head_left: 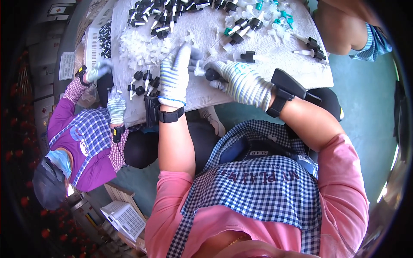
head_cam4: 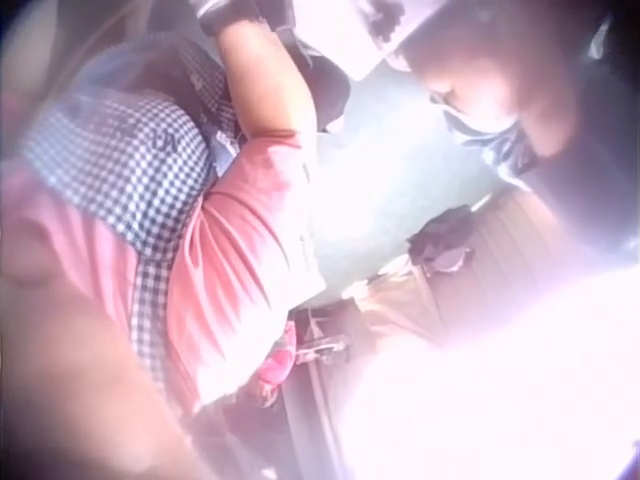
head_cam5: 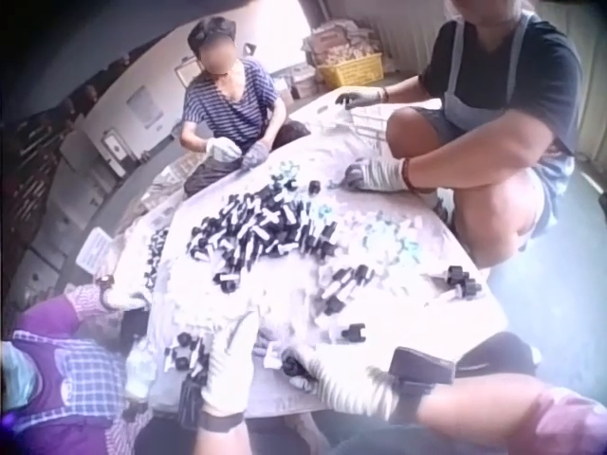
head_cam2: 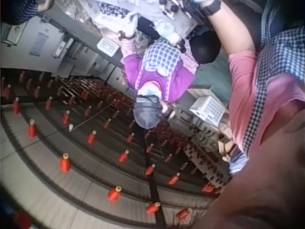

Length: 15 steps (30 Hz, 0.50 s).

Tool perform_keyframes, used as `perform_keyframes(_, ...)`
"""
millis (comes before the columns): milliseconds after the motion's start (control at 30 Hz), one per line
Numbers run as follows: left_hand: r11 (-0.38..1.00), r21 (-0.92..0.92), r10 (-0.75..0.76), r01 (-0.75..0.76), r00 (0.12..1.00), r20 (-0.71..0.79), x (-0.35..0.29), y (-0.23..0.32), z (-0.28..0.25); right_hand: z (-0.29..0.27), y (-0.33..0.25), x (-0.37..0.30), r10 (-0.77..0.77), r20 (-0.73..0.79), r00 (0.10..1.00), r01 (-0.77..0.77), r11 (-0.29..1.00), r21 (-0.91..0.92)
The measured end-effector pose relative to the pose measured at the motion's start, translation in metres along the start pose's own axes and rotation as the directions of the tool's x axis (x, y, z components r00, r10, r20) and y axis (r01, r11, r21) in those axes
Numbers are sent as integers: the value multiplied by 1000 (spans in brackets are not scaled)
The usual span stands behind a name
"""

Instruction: Assemble small black and green plastic components at a workstation.

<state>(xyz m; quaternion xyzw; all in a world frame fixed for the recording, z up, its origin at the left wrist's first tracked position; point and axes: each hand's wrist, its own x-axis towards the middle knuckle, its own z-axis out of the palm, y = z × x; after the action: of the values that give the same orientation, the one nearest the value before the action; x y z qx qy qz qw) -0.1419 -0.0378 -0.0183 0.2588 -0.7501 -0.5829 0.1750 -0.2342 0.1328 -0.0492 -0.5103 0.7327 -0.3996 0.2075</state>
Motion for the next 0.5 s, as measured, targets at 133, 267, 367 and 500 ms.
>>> perform_keyframes(133,987,-5,-159,160,983,89,-3,16,22,11,-3,-1,-143,-30,989,145,985,95)
perform_keyframes(267,891,406,93,-204,956,277,-6,11,31,23,9,-6,-260,-148,954,259,966,-24)
perform_keyframes(367,723,615,102,-313,930,354,-6,17,37,27,13,-9,-327,-183,927,322,945,-61)
perform_keyframes(500,735,659,-16,-162,966,256,-4,25,48,30,14,-9,-314,-200,928,294,948,-124)
